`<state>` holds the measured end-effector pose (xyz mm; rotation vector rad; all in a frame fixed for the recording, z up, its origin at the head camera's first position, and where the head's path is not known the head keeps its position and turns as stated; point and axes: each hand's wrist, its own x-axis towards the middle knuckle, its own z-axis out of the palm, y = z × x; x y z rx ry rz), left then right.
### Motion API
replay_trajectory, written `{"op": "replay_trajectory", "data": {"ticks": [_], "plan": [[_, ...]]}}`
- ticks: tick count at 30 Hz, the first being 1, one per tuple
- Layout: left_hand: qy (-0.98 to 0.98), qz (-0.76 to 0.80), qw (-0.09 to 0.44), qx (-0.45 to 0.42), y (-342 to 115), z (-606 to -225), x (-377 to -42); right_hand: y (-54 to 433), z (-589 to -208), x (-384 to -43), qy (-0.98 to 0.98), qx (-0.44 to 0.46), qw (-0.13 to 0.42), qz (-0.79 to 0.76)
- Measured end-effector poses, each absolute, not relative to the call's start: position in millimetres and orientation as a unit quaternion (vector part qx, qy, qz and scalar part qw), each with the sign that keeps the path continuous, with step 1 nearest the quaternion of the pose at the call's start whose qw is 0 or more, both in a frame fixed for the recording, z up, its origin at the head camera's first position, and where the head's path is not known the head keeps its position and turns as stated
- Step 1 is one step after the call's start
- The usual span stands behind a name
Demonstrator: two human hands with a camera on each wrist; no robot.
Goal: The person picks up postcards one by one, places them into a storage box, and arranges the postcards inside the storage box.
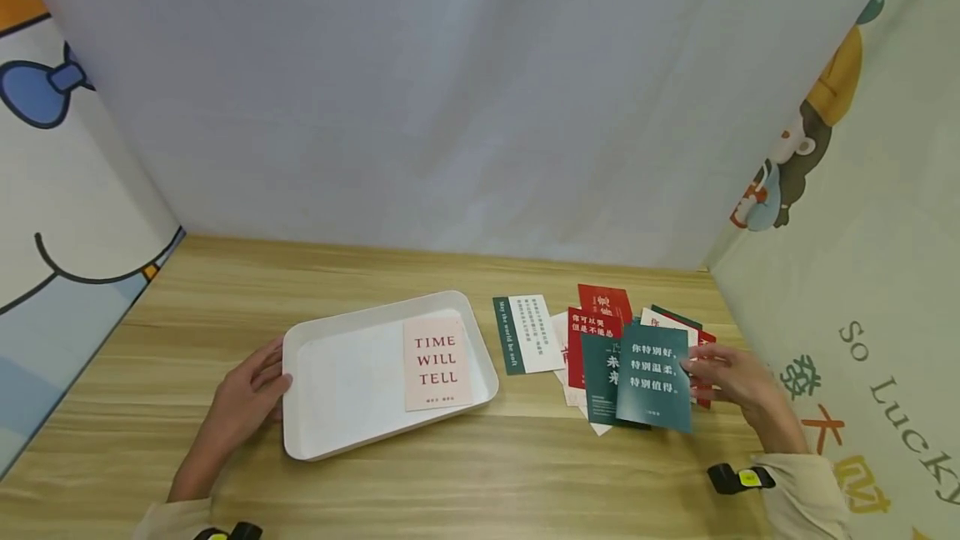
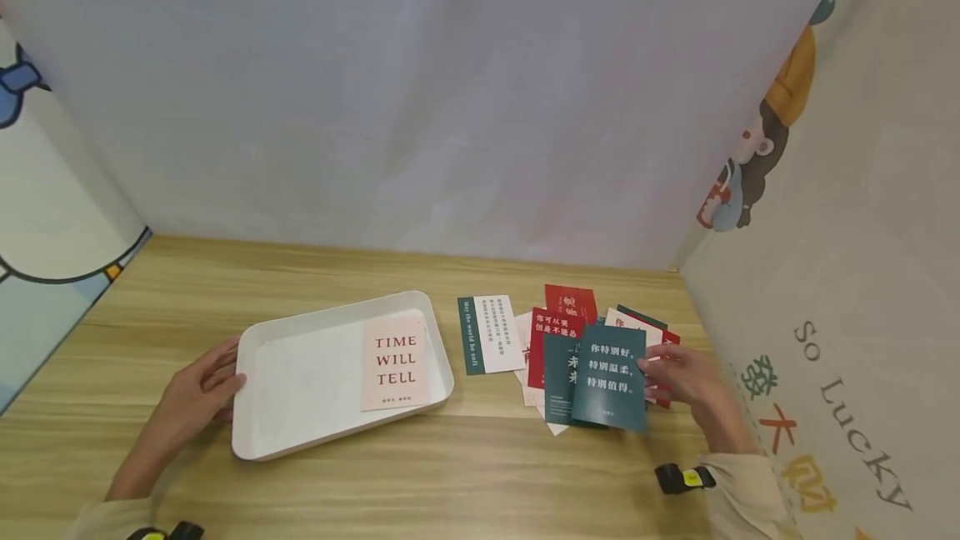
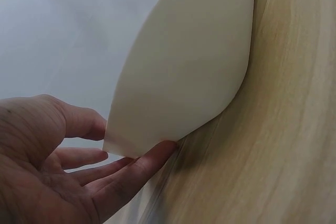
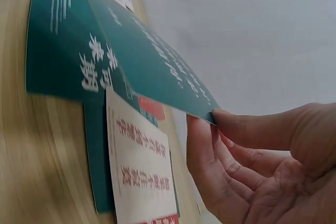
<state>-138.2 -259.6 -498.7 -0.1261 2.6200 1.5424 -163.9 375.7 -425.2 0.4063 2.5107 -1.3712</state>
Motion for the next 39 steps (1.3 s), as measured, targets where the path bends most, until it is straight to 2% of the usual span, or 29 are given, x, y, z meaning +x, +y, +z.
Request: {"op": "replay_trajectory", "data": {"ticks": [17, 39], "plan": [[0.856, 0.511, 0.056, -0.045, -259.8, -499.1, -136.8, 328.7, -430.6, -180.0, 0.844, 0.098, 0.143, -0.508], [0.85, 0.521, 0.06, -0.051, -257.6, -495.5, -136.5, 283.1, -442.4, -199.4, 0.816, 0.039, 0.111, -0.565]]}}
